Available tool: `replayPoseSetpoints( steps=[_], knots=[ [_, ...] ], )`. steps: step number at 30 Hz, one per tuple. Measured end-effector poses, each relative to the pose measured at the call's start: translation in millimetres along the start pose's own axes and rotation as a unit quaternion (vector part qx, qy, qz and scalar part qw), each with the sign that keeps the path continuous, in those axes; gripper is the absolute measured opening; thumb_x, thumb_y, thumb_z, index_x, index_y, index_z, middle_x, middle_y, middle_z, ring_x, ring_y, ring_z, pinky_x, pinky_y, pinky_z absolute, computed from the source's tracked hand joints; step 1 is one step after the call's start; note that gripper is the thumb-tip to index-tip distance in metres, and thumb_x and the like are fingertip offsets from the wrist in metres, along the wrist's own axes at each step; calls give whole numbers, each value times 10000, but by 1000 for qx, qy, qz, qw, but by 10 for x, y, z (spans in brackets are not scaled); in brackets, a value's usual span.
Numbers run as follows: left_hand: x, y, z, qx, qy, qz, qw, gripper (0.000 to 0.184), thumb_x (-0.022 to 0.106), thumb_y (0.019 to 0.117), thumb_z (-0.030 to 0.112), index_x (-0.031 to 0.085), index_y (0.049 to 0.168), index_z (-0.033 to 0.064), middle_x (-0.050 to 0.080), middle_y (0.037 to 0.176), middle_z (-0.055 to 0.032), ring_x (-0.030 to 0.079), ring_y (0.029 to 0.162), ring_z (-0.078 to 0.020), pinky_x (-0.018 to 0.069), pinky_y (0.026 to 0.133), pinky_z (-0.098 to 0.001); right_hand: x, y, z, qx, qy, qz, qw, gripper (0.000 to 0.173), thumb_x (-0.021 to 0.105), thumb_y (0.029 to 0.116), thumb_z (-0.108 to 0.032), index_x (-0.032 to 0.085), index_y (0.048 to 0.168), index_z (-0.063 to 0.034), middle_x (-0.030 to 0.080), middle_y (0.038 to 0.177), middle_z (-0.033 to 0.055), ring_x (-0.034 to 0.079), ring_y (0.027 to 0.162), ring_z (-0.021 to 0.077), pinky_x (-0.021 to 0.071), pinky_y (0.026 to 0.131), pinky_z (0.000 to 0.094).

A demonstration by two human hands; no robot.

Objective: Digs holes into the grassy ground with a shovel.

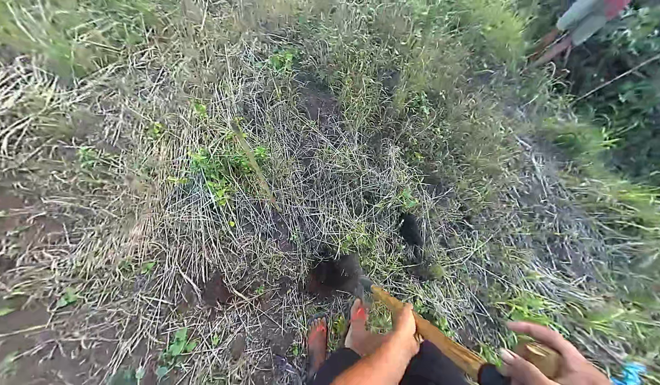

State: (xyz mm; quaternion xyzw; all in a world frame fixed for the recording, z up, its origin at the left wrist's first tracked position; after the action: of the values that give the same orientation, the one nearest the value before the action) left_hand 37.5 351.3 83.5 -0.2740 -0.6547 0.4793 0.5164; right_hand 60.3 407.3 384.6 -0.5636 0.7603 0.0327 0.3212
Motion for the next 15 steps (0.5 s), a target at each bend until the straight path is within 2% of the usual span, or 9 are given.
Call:
replayPoseSetpoints(
  steps=[3, 5, 6, 8, 11, 15],
  knots=[
    [28, 117, 176, 19, 1, -10, 1000, 486, 464, 1083, 439, 522, 1376, 55, 654, 1064, -204, 651, 862, -299, 562, 724, -480, 512, 636, 392, 19, -66, 4, 998, 452, 736, 919, -190, 577, 1306, -21, 699, 882, 115, 684, 678, 220, 612, 635, 442],
    [65, 211, 245, 22, 29, -38, 999, 521, 400, 1089, 504, 540, 1349, 75, 661, 1049, -190, 651, 848, -297, 551, 694, -479, 779, 1107, 773, 43, -79, 27, 996, 378, 738, 894, -200, 622, 1224, -57, 689, 869, 111, 664, 638, 233, 598, 604, 471],
    [138, 179, 337, 22, 40, -56, 997, 563, 349, 1094, 537, 533, 1342, 66, 660, 1028, -192, 655, 819, -302, 558, 679, -484, 790, 1312, 815, 51, -76, 31, 995, 361, 741, 881, -189, 631, 1203, -68, 692, 871, 111, 664, 624, 238, 599, 592, 478],
    [361, 90, 511, 17, 55, -84, 995, 596, 292, 1099, 554, 535, 1309, 51, 672, 965, -176, 673, 756, -287, 582, 662, -465, 636, 1645, 793, 57, -69, 18, 996, 368, 741, 879, -197, 635, 1212, -82, 695, 878, 111, 666, 624, 239, 600, 596, 483],
    [879, 46, 569, 1, 98, -109, 989, 592, 250, 1110, 542, 521, 1275, 43, 661, 865, -152, 660, 662, -261, 587, 643, -426, 165, 2066, 864, 76, -53, 10, 996, 367, 744, 881, -164, 636, 1218, -67, 686, 852, 122, 660, 602, 239, 597, 584, 467],
    [1477, 283, 700, 23, 108, -87, 990, 629, 222, 1105, 567, 513, 1281, 38, 669, 844, -144, 668, 641, -251, 594, 632, -407, -218, 2756, 962, 82, 20, -30, 996, 369, 747, 880, -132, 631, 1218, -43, 682, 799, 119, 658, 578, 237, 600, 563, 430]
  ],
)
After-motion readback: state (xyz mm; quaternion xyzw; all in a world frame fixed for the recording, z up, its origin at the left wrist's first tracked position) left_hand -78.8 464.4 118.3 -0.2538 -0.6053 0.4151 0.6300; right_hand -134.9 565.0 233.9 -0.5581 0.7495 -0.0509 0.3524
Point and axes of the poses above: each hand's wrist, its own y-axis towards the middle knuckle, its own x-axis out of the palm, z = x × y, the point moved 4 cm from there along y, towards the middle knuckle
